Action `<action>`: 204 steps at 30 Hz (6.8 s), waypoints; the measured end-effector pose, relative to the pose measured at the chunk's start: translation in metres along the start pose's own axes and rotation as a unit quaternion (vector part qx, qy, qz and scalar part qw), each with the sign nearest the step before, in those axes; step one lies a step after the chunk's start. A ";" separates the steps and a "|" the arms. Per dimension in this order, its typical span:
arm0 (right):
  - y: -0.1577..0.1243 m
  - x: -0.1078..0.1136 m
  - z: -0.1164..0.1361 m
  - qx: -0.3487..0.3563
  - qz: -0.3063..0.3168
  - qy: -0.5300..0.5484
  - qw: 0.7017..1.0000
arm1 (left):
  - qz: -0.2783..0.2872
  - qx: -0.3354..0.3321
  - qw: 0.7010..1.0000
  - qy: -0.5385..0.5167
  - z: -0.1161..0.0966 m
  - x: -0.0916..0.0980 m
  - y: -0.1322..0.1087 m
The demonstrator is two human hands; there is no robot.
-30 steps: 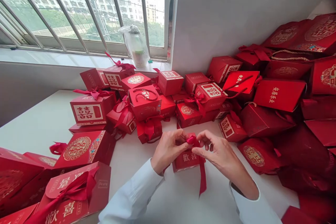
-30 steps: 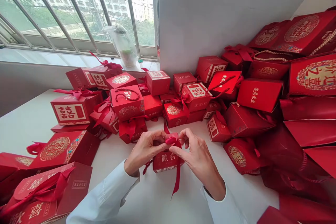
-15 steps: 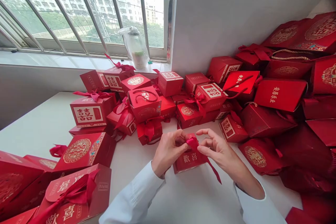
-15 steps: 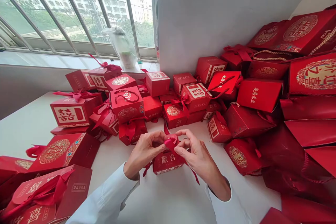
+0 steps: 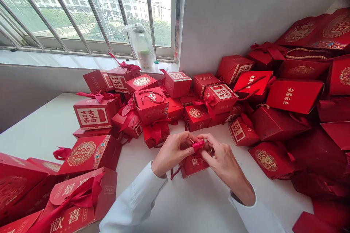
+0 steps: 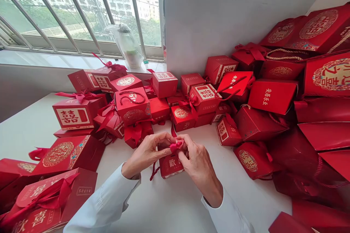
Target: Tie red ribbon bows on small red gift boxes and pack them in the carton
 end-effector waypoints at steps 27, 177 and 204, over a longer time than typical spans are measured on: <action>0.005 -0.006 0.001 0.017 0.002 0.021 1.000 | 0.010 0.012 0.998 0.060 0.003 0.001 -0.005; -0.001 0.015 -0.018 -0.028 0.022 0.034 0.999 | -0.018 0.039 0.973 0.227 0.005 0.017 -0.004; -0.029 -0.027 0.071 0.226 -0.091 -0.304 0.921 | 0.000 0.046 0.999 0.001 0.011 0.004 0.001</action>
Point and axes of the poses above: each hand's wrist, its own y-axis towards the middle knuckle, its own x-axis out of the back of the hand, z = x × y, the point moved 10 cm from there along y, towards the middle knuckle, and after that the axes turned 7 degrees about z, right-handed, at the moved point
